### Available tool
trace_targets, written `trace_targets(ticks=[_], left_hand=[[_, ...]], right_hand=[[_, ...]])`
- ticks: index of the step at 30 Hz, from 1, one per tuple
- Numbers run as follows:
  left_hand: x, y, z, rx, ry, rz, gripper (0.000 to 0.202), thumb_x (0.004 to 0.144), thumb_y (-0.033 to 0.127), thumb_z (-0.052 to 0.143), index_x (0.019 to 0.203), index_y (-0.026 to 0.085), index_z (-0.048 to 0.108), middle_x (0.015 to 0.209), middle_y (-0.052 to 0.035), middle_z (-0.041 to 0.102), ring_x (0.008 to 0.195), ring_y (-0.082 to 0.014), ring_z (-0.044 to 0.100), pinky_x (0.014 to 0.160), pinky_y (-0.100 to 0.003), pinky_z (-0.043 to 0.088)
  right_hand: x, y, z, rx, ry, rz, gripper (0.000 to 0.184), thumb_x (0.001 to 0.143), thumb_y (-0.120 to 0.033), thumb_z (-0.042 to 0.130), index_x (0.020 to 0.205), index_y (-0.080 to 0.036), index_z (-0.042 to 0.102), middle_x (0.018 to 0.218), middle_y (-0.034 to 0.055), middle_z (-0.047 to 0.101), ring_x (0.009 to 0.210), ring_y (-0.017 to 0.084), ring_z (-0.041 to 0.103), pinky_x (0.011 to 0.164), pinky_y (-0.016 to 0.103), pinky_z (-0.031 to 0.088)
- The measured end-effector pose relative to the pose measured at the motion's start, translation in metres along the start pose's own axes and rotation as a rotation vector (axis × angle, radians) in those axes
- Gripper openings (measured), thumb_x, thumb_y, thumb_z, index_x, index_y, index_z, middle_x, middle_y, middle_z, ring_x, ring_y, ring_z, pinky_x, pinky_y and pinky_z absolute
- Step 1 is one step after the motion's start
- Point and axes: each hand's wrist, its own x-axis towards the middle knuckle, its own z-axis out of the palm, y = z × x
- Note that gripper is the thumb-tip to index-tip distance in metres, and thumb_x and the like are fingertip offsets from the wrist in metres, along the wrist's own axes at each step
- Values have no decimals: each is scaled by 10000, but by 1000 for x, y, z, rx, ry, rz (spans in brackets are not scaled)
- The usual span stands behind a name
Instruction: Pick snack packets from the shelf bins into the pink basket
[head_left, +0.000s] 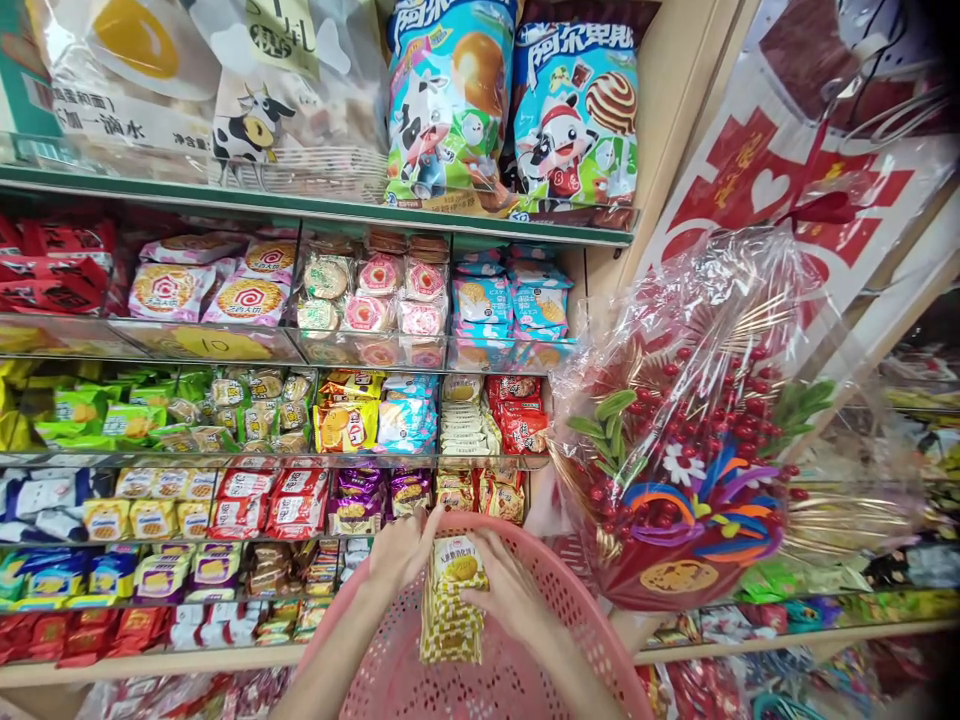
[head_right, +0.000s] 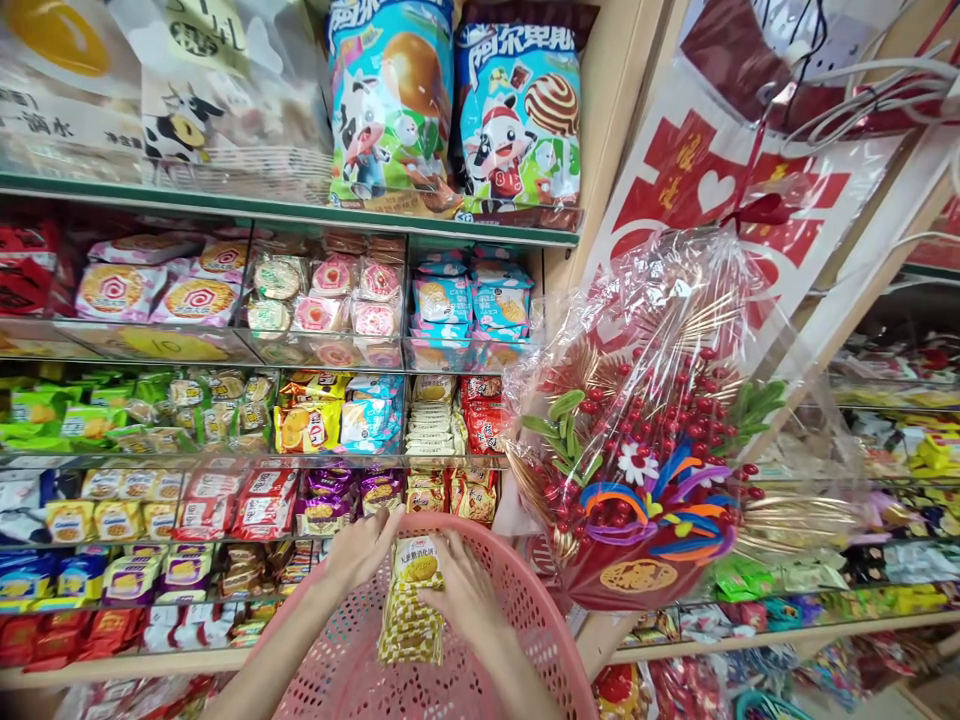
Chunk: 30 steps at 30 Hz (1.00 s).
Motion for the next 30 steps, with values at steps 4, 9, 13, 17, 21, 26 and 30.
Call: trace_targets(ticks=[4, 9, 13, 17, 21, 26, 30], left_hand=[[7, -9, 2, 17, -10, 32, 705, 847, 583, 46, 945, 155, 597, 821, -169, 709, 835, -312, 660, 696, -378, 437], [12, -26, 9, 30, -25, 77, 559, 886, 455, 109, 998, 162, 572, 814, -145, 714, 782, -291, 664, 649, -358, 435], [16, -38, 16, 31, -46, 98, 473, 875, 368, 182, 912, 157, 604, 864, -156, 704, 815, -281, 653, 662, -348, 432], [20, -44, 15, 28, -40, 117, 469, 864, 342, 191, 871, 157, 622, 867, -161, 697, 841, -295, 642, 690, -370, 433], [26, -51, 8, 21, -26, 135, 414, 848, 339, 249, 897, 173, 625, 877, -142, 696, 853, -291, 643, 699, -366, 438], [31, -62, 2, 19, -16, 129, 419, 850, 366, 247, 946, 199, 619, 897, -145, 696, 863, -307, 646, 690, -386, 449], [30, -64, 0, 19, -6, 115, 416, 847, 369, 244, 948, 201, 610, 902, -159, 697, 862, -330, 646, 685, -413, 453]], right_hand=[[4, -2, 7, 0, -13, 38, 671, 722, -306, 592, 1338, -242, 334, 1394, 73, 347, 1224, 245, 402, 987, 342, 343], [5, -12, 21, -8, -31, 84, 712, 726, -407, 577, 1361, -247, 297, 1414, 86, 313, 1258, 266, 353, 984, 377, 337], [4, -20, 30, -1, -42, 129, 753, 708, -472, 591, 1364, -247, 297, 1427, 97, 292, 1267, 281, 336, 989, 405, 324], [3, -31, 24, 15, 20, 143, 696, 718, -552, 563, 1313, -237, 388, 1366, 102, 394, 1218, 277, 402, 970, 385, 344], [6, -49, -4, 68, 202, 93, 470, 821, -545, 445, 1159, -231, 531, 1156, 80, 582, 1066, 232, 535, 895, 333, 402], [28, -63, -67, -55, 522, -65, 333, 904, -369, 371, 1139, -183, 515, 1137, 79, 580, 1083, 186, 511, 937, 310, 389], [53, -58, -114, -515, 561, 41, 385, 875, -93, 287, 1227, -154, 429, 1215, 91, 509, 1060, 170, 529, 897, 278, 428]])
